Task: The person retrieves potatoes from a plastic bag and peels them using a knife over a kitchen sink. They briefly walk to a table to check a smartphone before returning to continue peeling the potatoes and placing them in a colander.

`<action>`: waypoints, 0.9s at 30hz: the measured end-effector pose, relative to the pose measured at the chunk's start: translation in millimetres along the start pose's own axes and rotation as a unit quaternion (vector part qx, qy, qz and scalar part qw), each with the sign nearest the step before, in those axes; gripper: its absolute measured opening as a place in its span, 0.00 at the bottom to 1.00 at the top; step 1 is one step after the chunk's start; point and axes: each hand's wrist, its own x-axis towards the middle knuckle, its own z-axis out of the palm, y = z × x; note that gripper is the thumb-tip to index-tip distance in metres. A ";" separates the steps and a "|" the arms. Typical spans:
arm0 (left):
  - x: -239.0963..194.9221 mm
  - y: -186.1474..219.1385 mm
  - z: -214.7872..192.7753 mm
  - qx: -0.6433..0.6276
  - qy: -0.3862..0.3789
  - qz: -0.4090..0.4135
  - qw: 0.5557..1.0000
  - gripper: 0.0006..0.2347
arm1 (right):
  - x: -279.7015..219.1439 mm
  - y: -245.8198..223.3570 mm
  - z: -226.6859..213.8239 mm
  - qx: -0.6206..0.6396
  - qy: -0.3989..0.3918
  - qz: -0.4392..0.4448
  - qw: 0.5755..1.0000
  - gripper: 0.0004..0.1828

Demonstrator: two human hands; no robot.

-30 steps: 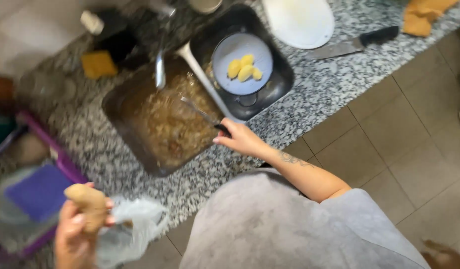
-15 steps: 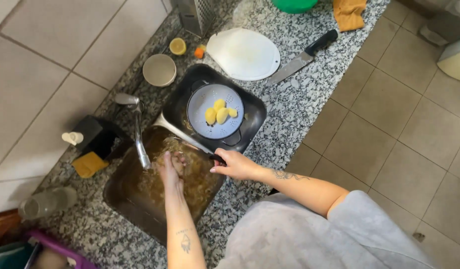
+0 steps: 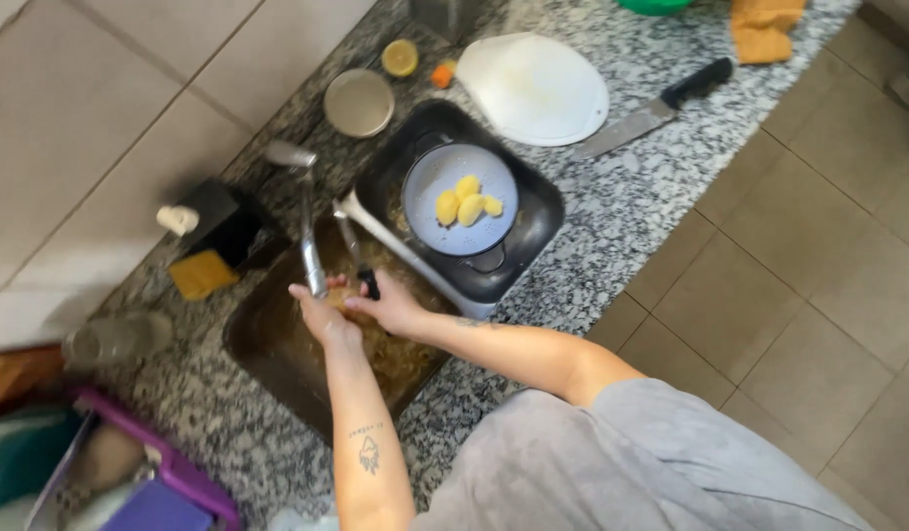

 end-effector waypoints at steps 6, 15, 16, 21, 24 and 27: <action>14.0 -45.3 -39.7 0.132 0.062 0.124 0.981 0.19 | -0.6 -7.7 9.7 0.034 0.041 -0.044 0.998 0.23; 4.1 -23.5 -27.5 -0.142 -0.132 -0.089 0.977 0.26 | -13.9 -40.7 -35.7 -0.034 0.013 -0.122 0.992 0.19; -1.5 -17.3 -26.2 -0.119 -0.142 -0.080 0.979 0.25 | -12.1 -56.3 -40.0 -0.108 0.058 -0.196 0.973 0.15; -45.1 23.9 -19.3 -0.010 -0.228 -0.054 0.972 0.17 | 61.2 -93.5 -52.3 -0.328 0.042 -0.406 0.852 0.28; -48.4 20.3 -26.4 -0.013 -0.193 -0.055 0.980 0.24 | 96.9 -115.8 -45.0 -0.454 0.002 -0.406 0.793 0.32; -58.2 31.5 -37.0 0.034 -0.193 -0.074 0.978 0.25 | 103.2 -127.2 -36.7 -0.499 -0.004 -0.400 0.769 0.32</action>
